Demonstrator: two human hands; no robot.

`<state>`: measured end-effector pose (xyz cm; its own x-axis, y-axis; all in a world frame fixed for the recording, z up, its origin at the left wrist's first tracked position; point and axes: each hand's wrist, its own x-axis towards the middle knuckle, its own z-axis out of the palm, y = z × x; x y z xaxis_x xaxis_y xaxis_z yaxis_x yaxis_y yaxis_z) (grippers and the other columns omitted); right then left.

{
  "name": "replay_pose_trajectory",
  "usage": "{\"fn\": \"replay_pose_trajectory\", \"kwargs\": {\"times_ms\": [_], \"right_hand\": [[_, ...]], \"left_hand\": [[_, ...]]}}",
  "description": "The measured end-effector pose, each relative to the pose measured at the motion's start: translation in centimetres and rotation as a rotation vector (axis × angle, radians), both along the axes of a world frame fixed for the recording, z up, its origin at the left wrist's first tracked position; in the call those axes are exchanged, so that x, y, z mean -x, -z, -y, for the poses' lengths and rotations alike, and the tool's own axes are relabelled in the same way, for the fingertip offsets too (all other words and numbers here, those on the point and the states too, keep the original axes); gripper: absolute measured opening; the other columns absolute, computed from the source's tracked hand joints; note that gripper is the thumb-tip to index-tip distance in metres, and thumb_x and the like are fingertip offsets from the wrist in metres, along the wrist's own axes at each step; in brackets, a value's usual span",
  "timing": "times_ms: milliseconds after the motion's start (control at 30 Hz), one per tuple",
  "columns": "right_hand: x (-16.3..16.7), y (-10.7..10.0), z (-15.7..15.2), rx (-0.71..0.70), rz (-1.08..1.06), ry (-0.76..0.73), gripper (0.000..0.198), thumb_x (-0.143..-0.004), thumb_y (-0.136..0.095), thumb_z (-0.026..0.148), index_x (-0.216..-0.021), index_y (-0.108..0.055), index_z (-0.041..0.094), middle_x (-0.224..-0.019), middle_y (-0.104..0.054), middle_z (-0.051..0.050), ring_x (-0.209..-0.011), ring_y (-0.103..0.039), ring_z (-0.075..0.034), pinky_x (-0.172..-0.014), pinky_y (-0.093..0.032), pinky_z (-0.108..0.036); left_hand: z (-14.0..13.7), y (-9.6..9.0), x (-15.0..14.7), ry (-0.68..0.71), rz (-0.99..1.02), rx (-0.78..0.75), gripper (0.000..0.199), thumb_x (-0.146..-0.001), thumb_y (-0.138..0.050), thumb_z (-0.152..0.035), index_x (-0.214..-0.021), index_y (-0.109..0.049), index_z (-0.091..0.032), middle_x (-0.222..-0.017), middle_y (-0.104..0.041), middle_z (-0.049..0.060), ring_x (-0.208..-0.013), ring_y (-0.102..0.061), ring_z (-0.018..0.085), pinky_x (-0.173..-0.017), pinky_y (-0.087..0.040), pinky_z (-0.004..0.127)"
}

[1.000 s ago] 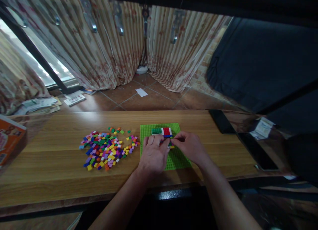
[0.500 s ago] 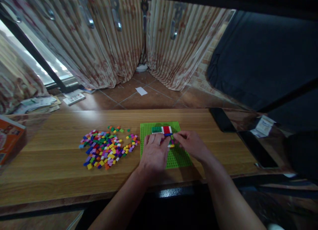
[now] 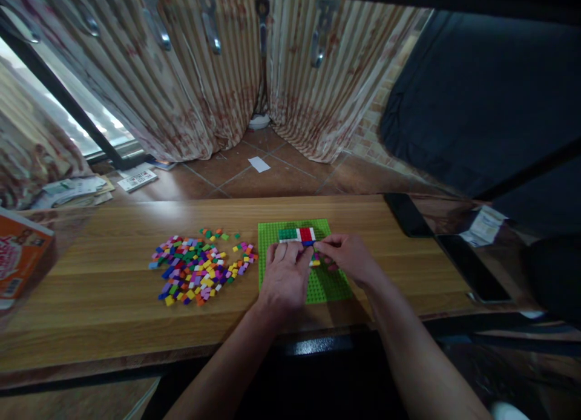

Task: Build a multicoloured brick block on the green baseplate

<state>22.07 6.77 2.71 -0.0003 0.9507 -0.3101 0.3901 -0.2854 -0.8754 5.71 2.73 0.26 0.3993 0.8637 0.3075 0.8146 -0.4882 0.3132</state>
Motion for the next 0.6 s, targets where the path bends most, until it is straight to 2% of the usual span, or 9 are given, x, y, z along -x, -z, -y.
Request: {"fn": "replay_pose_trajectory", "kwargs": {"times_ms": [200,300,433,533,600], "right_hand": [[-0.1,0.0,-0.2,0.023,-0.031,-0.027,0.026,-0.073,-0.070,0.039,-0.068,-0.066,0.014,-0.059,-0.064,-0.002,-0.051,-0.056,-0.010,-0.042,-0.047,-0.018],[-0.5,0.3,-0.1,0.063,-0.058,-0.055,0.030,-0.074,-0.071,0.043,-0.067,-0.065,0.014,-0.060,-0.064,-0.002,-0.051,-0.055,-0.009,-0.044,-0.046,-0.018],[-1.7,0.5,-0.2,0.038,-0.072,-0.005,0.042,-0.075,-0.067,0.055,-0.071,-0.067,0.014,-0.064,-0.066,-0.005,-0.051,-0.054,-0.009,-0.045,-0.045,-0.020],[-2.4,-0.1,-0.4,-0.074,-0.099,0.086,0.046,-0.071,-0.069,0.060,-0.074,-0.069,0.015,-0.067,-0.067,-0.007,-0.053,-0.055,-0.010,-0.048,-0.046,-0.023],[-2.6,-1.3,-0.2,-0.180,-0.120,0.154,0.042,-0.070,-0.069,0.060,-0.072,-0.069,0.018,-0.069,-0.067,-0.007,-0.056,-0.057,-0.012,-0.052,-0.049,-0.026]], "left_hand": [[0.3,-0.3,0.3,0.017,0.034,0.019,0.038,-0.087,-0.051,-0.025,-0.125,-0.058,-0.019,-0.113,-0.057,0.011,-0.105,-0.048,0.026,-0.094,-0.037,0.046],[0.2,-0.7,1.6,-0.008,0.115,-0.017,0.035,-0.090,-0.048,-0.025,-0.122,-0.060,-0.020,-0.113,-0.059,0.010,-0.104,-0.050,0.024,-0.093,-0.040,0.043],[-1.1,-1.4,6.0,-0.216,0.289,-0.072,0.027,-0.091,-0.046,-0.022,-0.111,-0.064,-0.019,-0.108,-0.063,0.008,-0.101,-0.056,0.020,-0.093,-0.045,0.037],[-2.0,-2.0,10.5,-0.412,0.334,-0.034,0.023,-0.087,-0.047,-0.018,-0.098,-0.068,-0.018,-0.098,-0.067,0.007,-0.095,-0.061,0.019,-0.089,-0.048,0.034],[-2.1,-2.4,13.3,-0.539,0.289,0.040,0.023,-0.084,-0.048,-0.016,-0.091,-0.070,-0.017,-0.094,-0.069,0.007,-0.089,-0.062,0.018,-0.085,-0.049,0.032]]}}
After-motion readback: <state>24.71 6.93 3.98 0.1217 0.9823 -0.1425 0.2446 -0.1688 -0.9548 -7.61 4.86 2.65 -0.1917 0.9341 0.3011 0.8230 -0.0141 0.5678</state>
